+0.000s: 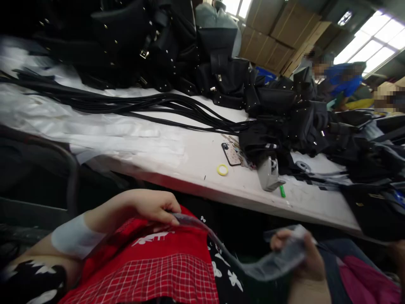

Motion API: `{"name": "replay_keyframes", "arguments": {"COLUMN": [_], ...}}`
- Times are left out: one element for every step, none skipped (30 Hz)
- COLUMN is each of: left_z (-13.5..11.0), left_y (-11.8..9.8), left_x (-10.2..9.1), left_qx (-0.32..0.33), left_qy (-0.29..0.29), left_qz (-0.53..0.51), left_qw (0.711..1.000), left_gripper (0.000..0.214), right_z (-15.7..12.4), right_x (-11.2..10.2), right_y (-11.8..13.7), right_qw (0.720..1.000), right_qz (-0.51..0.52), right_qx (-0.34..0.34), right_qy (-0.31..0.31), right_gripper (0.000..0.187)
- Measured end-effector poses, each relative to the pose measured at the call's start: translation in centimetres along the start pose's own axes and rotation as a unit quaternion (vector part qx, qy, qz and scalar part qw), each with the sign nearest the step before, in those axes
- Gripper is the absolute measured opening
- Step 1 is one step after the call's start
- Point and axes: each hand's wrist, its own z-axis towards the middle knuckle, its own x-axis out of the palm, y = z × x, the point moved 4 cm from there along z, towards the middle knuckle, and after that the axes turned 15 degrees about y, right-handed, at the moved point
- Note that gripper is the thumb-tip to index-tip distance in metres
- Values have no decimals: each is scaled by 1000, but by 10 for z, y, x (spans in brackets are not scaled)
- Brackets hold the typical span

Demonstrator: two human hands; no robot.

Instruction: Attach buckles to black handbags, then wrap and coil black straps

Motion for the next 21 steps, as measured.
{"name": "replay_keyframes", "arguments": {"left_z": [5, 10, 17, 24, 33, 42, 51, 58, 63, 64, 61, 55, 45, 32, 17, 3, -11, -24, -35, -44, -50], "left_y": [7, 13, 19, 24, 27, 27, 27, 25, 23, 23, 25, 29, 36, 46, 58, 71, 84, 96, 106, 115, 121], "left_x": [-2, -4, -6, -6, -4, -3, -1, 0, 1, 0, -1, -3, -4, -4, -4, -1, 2, 4, 7, 11, 14], "left_qx": [-12, -24, -35, -43, -44, -39, -29, -18, -8, 4, 17, 28, 39, 48, 49, 44, 32, 19, 5, -12, -28], "left_qy": [-24, -52, -80, -101, -115, -121, -122, -120, -116, -111, -107, -103, -95, -81, -61, -37, -18, -11, -8, -5, 0], "left_qz": [-3, -2, -1, -4, -10, -16, -23, -27, -29, -30, -33, -42, -60, -86, -121, -157, -188, -216, -239, -258, -272], "left_qw": [1000, 998, 996, 994, 992, 992, 992, 992, 993, 993, 994, 993, 993, 992, 990, 986, 982, 976, 971, 966, 962], "left_gripper": [31, 30, 30, 31, 32, 32, 31, 29, 26, 23, 21, 20, 19, 21, 24, 27, 29, 31, 32, 33, 33], "right_z": [14, 28, 40, 51, 59, 65, 68, 68, 68, 67, 67, 69, 72, 77, 83, 88, 93, 97, 101, 104, 107], "right_x": [12, 26, 42, 62, 86, 112, 141, 170, 197, 218, 233, 239, 238, 231, 220, 207, 194, 182, 172, 163, 155], "right_y": [-1, 0, 3, 9, 20, 33, 48, 62, 73, 80, 84, 87, 89, 91, 94, 96, 97, 98, 98, 97, 96], "right_qw": [998, 993, 985, 979, 977, 974, 964, 942, 914, 885, 858, 837, 824, 821, 824, 830, 837, 843, 849, 855, 862], "right_qz": [-43, -89, -136, -176, -200, -212, -219, -229, -243, -254, -270, -287, -302, -313, -319, -318, -313, -308, -304, -302, -300], "right_qx": [34, 69, 93, 89, 49, -13, -98, -179, -226, -240, -235, -220, -203, -192, -190, -192, -194, -193, -191, -186, -180], "right_qy": [16, 33, 44, 51, 61, 80, 115, 168, 232, 307, 368, 411, 434, 438, 428, 415, 405, 396, 387, 377, 366], "right_gripper": [66, 67, 65, 59, 53, 48, 47, 48, 48, 45, 44, 43, 43, 43, 43, 43, 43, 44, 44, 44, 45]}}
